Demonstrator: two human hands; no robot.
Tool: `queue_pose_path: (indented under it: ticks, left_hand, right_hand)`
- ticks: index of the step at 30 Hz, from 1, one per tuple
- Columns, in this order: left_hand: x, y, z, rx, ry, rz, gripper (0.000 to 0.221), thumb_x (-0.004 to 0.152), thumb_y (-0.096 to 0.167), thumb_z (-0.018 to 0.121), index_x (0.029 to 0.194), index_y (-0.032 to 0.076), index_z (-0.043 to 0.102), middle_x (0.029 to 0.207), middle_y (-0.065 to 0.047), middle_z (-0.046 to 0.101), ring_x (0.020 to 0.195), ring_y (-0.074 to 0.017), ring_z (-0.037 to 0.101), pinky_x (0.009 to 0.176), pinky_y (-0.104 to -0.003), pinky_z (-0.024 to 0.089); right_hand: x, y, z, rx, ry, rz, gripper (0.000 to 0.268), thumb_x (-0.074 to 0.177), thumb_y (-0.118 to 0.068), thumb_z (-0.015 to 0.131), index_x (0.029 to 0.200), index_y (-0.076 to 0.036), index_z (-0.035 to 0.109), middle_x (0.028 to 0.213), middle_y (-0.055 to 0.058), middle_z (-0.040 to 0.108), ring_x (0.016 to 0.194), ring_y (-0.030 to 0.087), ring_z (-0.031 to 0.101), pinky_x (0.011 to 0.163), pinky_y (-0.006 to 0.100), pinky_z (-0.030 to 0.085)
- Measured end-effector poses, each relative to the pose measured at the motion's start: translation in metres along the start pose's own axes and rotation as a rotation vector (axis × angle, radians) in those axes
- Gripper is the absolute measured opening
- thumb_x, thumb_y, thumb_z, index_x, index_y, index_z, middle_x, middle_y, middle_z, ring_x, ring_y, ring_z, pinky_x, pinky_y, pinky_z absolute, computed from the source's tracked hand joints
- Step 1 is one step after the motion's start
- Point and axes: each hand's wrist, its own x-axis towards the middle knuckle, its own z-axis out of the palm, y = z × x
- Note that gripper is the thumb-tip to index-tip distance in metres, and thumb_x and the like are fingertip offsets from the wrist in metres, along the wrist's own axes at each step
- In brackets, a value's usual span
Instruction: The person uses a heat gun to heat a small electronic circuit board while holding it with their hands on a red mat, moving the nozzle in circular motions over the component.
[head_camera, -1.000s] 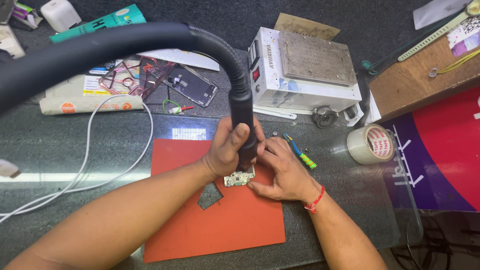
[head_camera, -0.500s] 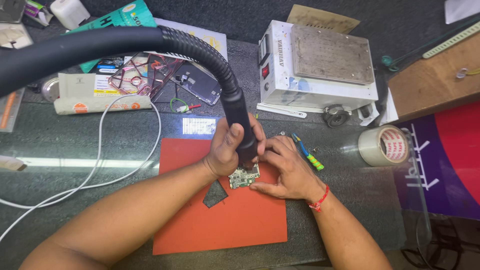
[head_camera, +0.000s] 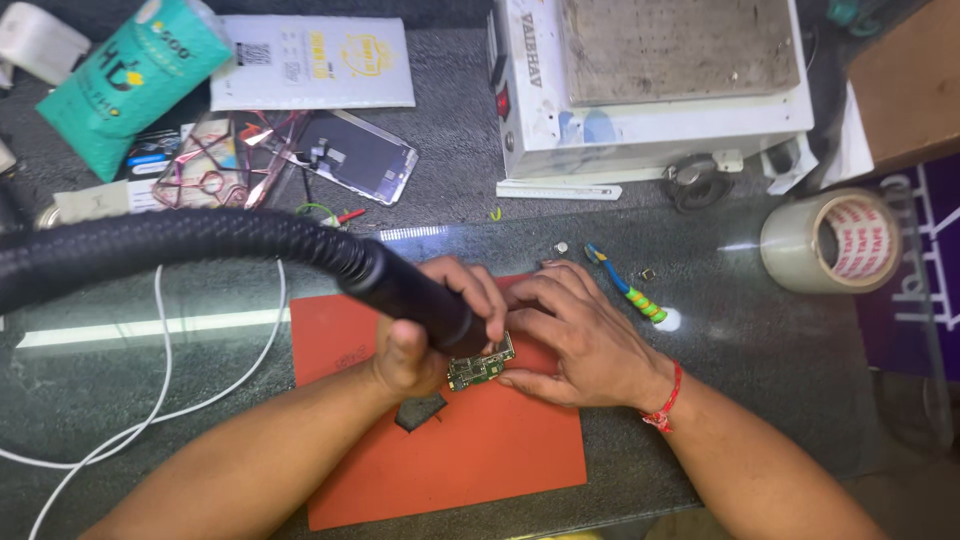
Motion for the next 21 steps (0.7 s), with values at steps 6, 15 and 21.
queue_pose_path:
  ticks: [6,15,21]
  left_hand:
    - [-0.007,0.001,0.000,0.124,0.029,0.020,0.086,0.081,0.088,0.059,0.094,0.002,0.061,0.082,-0.014,0.067,0.076,-0.0198,0.065,0.061,-0.030,0.057]
    - [0.001,0.011,-0.004,0.361,0.046,0.052,0.091,0.077,0.093,0.043,0.085,0.004,0.060,0.075,-0.012,0.070,0.067,-0.0204,0.071,0.061,-0.033,0.061]
    - [-0.003,0.003,-0.006,0.290,0.028,0.106,0.089,0.078,0.092,0.044,0.085,0.005,0.060,0.073,-0.012,0.071,0.063,-0.0215,0.071,0.060,-0.036,0.063]
  right_hand:
    - [0.001,-0.001,0.000,0.040,-0.008,0.034,0.047,0.076,-0.039,0.085,0.110,-0.009,0.070,0.119,0.010,0.059,0.119,0.032,0.056,0.111,0.055,0.038]
    - [0.001,-0.003,0.002,0.022,-0.022,0.075,0.049,0.076,-0.043,0.086,0.107,-0.009,0.070,0.117,0.008,0.060,0.115,0.030,0.056,0.111,0.057,0.038]
    - [0.001,-0.001,0.002,0.036,-0.030,0.088,0.050,0.074,-0.044,0.085,0.107,-0.010,0.071,0.115,0.008,0.060,0.115,0.031,0.056,0.110,0.056,0.038]
